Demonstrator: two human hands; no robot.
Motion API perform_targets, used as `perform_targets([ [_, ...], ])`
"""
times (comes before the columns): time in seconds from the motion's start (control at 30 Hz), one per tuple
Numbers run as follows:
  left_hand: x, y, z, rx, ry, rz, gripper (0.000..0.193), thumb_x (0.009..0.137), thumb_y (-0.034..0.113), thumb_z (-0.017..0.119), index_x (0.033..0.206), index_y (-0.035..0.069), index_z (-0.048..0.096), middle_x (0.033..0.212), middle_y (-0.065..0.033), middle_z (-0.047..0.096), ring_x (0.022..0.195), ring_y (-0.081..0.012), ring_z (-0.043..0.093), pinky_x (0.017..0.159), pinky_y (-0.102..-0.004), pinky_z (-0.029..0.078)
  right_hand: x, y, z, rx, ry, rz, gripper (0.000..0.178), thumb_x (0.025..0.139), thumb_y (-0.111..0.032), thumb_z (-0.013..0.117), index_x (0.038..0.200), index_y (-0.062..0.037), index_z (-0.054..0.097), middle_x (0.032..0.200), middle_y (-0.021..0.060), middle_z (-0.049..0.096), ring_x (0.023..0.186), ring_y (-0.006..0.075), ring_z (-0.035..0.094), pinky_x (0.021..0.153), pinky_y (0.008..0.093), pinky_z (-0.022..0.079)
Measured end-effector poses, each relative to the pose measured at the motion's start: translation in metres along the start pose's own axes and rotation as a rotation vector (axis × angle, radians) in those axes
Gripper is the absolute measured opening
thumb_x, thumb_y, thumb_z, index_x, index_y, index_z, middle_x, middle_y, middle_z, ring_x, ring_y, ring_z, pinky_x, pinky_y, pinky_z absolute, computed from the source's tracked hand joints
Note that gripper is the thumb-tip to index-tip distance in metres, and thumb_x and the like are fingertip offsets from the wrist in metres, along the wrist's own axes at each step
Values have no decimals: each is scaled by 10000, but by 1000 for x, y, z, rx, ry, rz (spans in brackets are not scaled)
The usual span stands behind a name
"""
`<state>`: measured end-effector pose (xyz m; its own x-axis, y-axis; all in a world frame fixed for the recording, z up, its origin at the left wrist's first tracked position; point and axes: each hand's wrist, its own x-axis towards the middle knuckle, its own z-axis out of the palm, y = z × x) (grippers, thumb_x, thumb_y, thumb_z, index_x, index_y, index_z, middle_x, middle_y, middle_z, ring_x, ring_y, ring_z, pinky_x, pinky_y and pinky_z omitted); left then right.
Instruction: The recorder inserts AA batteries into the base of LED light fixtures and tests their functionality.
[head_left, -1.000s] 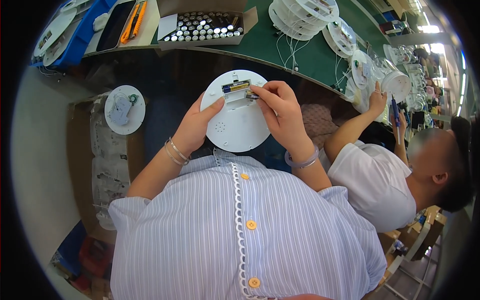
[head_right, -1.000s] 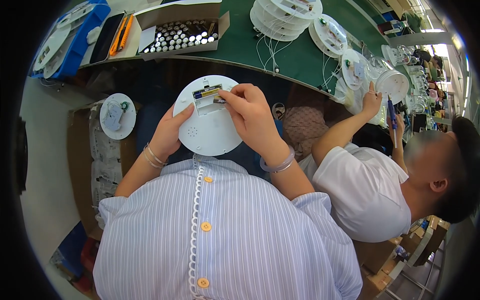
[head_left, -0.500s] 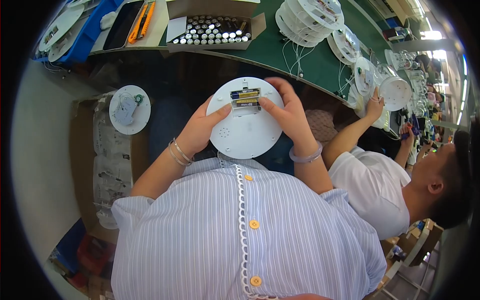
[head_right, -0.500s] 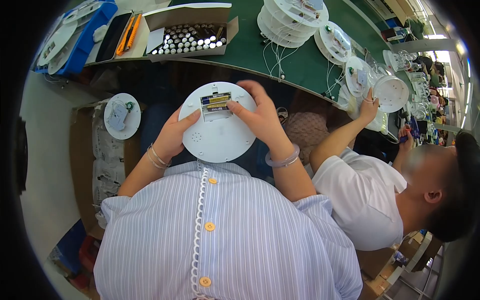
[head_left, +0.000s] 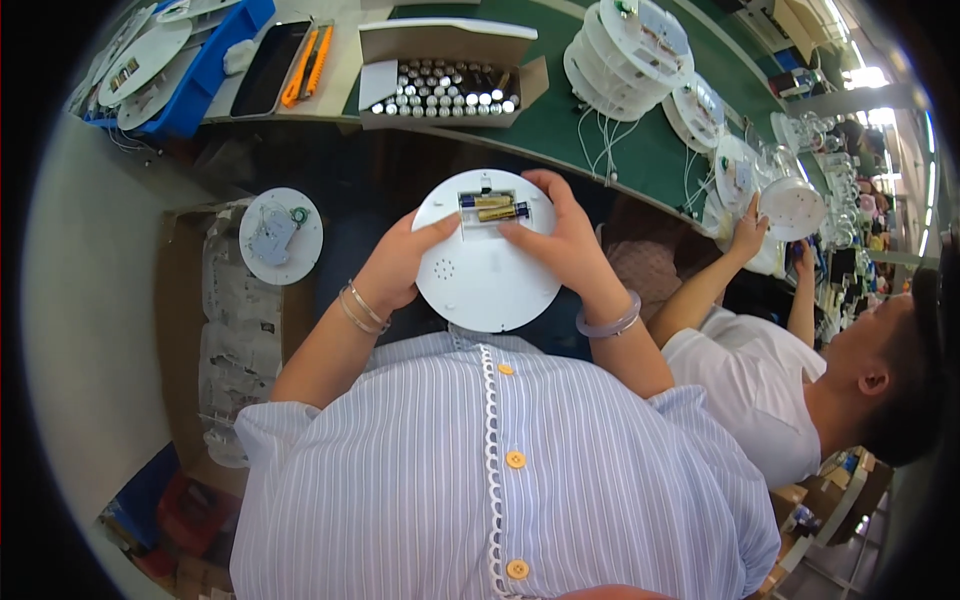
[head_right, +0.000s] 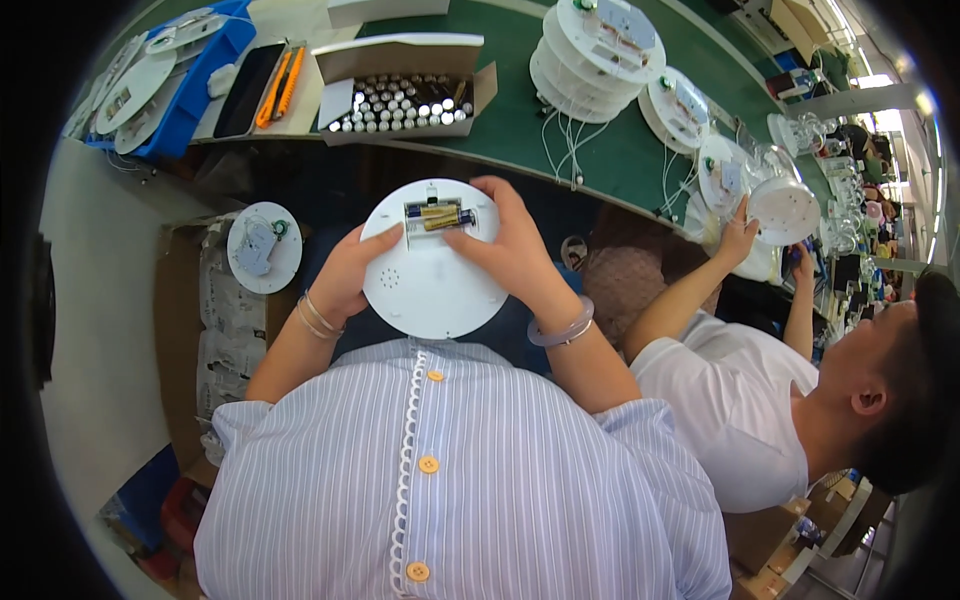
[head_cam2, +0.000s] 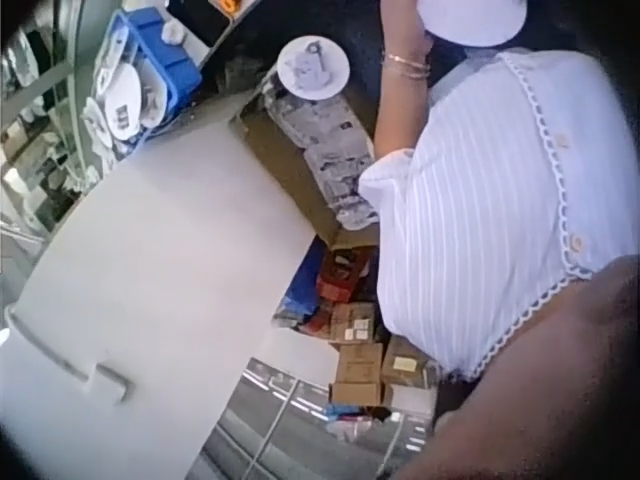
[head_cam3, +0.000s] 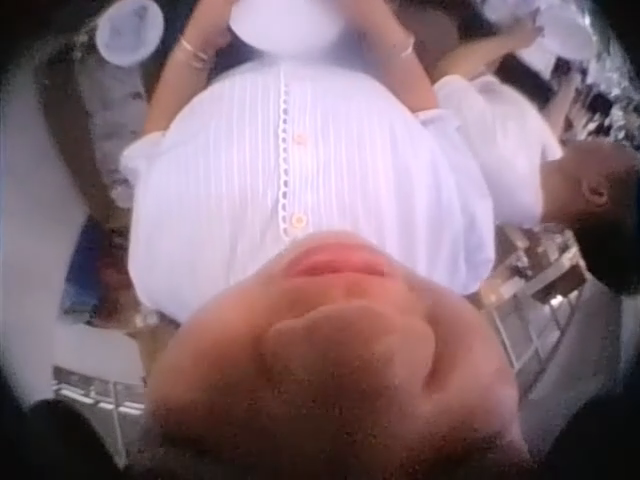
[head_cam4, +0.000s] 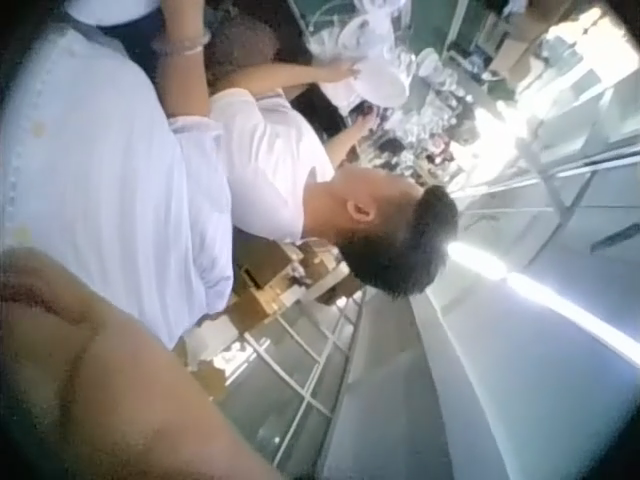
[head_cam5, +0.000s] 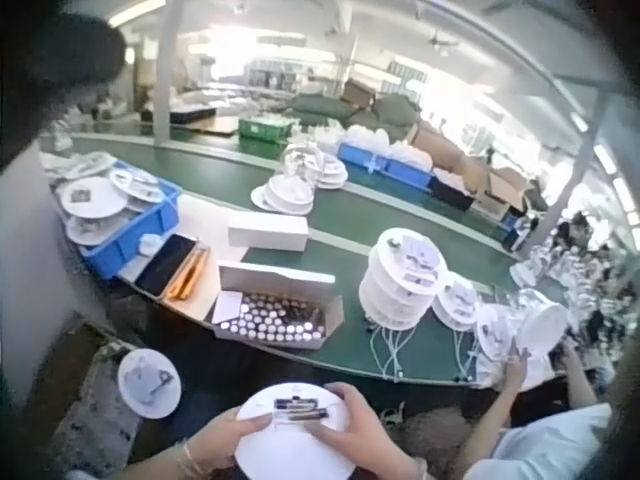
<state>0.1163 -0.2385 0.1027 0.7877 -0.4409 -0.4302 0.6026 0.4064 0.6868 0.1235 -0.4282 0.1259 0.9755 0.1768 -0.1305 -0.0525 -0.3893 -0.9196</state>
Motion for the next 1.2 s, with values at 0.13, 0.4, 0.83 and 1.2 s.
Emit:
perform_targets([
  [0.13,0,-8,-6,-100,-12,-51,348,811,159,500,1109,-2,418,1004,-125,538,884,-192,556,736,-288,468,-4,-16,4,-471,226,-280,511,606,-70,660,1077,-73,464,924,84,507,903,217,476,813,310,376],
  [0.4,-6,-11,0,-30,-35,6,362,815,156,499,1131,9,400,1024,-121,528,899,-187,549,755,-289,461,-10,-9,-6,-459,50,-424,223,612,-35,646,832,-60,620,816,77,512,775,185,484,677,250,394],
  [0.83,-10,-14,15,107,-28,40,384,819,191,502,1148,28,388,1025,-104,523,906,-168,537,752,-269,451,-17,-12,-15,-522,72,-499,202,602,-39,654,801,-60,629,789,65,513,753,174,477,642,260,384],
  [1.2,-9,-17,9,19,-38,36,401,809,174,513,1160,30,383,1040,-103,511,926,-167,519,782,-277,436,-9,0,-17,290,-99,115,425,708,-84,625,1080,-7,434,925,41,513,862,104,485,746,220,408],
])
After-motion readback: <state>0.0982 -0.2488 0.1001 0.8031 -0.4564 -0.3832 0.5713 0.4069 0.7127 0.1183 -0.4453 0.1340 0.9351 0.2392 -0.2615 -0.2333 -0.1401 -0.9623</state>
